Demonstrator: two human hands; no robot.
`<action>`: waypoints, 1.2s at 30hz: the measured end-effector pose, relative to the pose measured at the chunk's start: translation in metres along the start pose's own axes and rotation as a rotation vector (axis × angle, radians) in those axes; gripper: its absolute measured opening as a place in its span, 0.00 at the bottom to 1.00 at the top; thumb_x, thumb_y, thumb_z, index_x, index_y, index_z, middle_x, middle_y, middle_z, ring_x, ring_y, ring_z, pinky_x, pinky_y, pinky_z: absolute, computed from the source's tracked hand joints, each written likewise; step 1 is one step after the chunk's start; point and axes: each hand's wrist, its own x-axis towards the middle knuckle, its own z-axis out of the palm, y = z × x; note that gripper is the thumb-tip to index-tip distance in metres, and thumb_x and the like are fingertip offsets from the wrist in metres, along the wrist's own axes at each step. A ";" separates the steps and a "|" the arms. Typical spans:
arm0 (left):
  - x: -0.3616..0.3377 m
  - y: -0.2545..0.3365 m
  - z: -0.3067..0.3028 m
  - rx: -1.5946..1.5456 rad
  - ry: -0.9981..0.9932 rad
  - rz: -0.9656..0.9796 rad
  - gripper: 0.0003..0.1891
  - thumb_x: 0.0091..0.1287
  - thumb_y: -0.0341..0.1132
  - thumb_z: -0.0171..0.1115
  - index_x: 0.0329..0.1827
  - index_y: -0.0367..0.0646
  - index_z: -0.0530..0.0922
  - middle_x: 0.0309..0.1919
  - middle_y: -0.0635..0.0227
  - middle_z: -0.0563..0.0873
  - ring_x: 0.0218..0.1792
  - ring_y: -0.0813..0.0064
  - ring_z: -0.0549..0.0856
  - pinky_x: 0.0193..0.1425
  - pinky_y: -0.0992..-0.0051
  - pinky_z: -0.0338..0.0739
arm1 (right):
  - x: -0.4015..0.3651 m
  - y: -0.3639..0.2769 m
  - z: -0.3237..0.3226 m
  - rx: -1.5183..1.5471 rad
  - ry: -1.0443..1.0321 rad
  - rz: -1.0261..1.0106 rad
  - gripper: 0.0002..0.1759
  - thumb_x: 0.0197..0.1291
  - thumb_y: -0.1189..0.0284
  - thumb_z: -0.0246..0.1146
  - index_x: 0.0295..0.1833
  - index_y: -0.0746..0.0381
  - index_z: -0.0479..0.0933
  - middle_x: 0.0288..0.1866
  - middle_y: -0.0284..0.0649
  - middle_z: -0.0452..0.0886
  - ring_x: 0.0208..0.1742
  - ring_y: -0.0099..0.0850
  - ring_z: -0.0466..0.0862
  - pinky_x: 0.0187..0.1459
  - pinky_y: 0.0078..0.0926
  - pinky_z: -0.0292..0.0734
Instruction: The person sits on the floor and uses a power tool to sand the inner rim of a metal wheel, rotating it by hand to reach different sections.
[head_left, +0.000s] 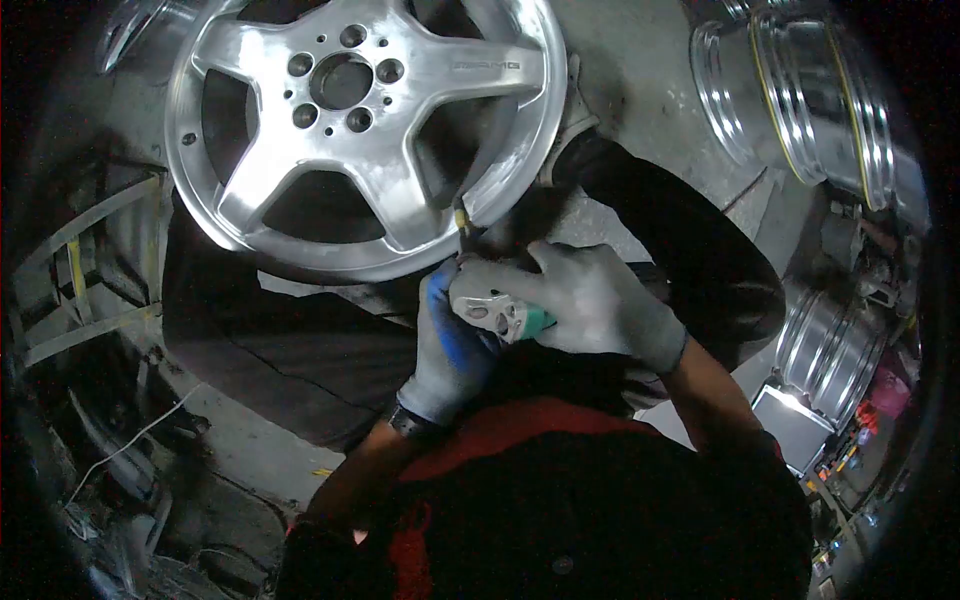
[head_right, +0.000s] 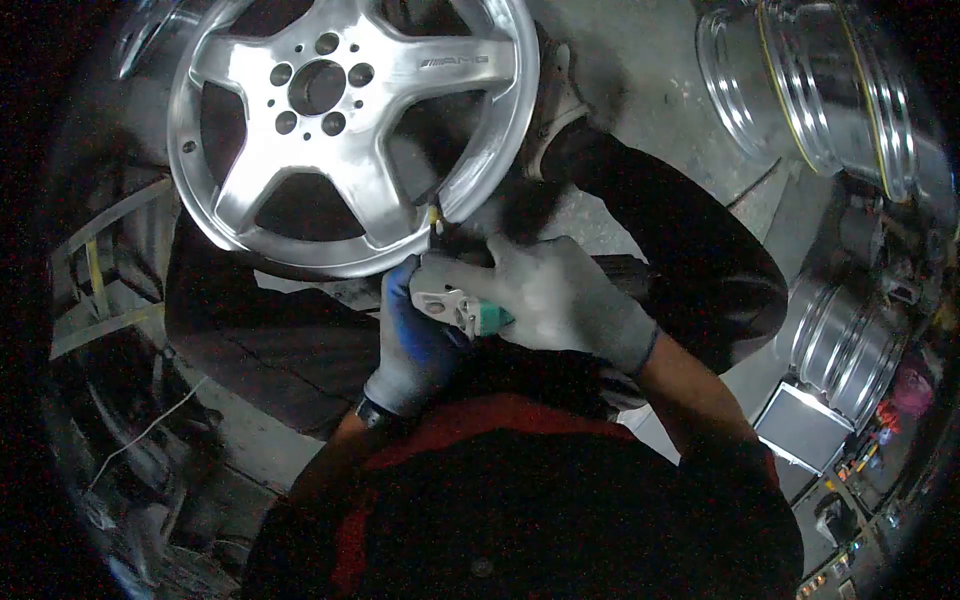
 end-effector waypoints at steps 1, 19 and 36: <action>-0.005 0.010 -0.003 -0.241 -0.053 -0.114 0.24 0.78 0.23 0.62 0.73 0.37 0.65 0.61 0.62 0.82 0.62 0.68 0.85 0.67 0.63 0.83 | 0.001 0.000 0.002 0.011 -0.007 -0.018 0.46 0.52 0.56 0.78 0.80 0.40 0.73 0.49 0.50 0.81 0.36 0.47 0.89 0.36 0.45 0.87; -0.010 0.003 -0.003 0.064 -0.133 0.057 0.22 0.86 0.54 0.46 0.66 0.50 0.80 0.61 0.63 0.86 0.65 0.66 0.85 0.71 0.58 0.80 | 0.005 0.000 -0.001 0.003 0.018 -0.002 0.49 0.47 0.59 0.80 0.80 0.38 0.74 0.44 0.47 0.82 0.35 0.45 0.89 0.35 0.42 0.86; -0.017 0.026 -0.006 -0.074 -0.086 -0.021 0.23 0.88 0.46 0.41 0.69 0.43 0.78 0.62 0.59 0.87 0.65 0.64 0.85 0.74 0.59 0.78 | 0.004 -0.020 0.003 -0.003 -0.160 0.093 0.45 0.60 0.62 0.72 0.84 0.39 0.67 0.49 0.45 0.80 0.46 0.41 0.88 0.41 0.43 0.85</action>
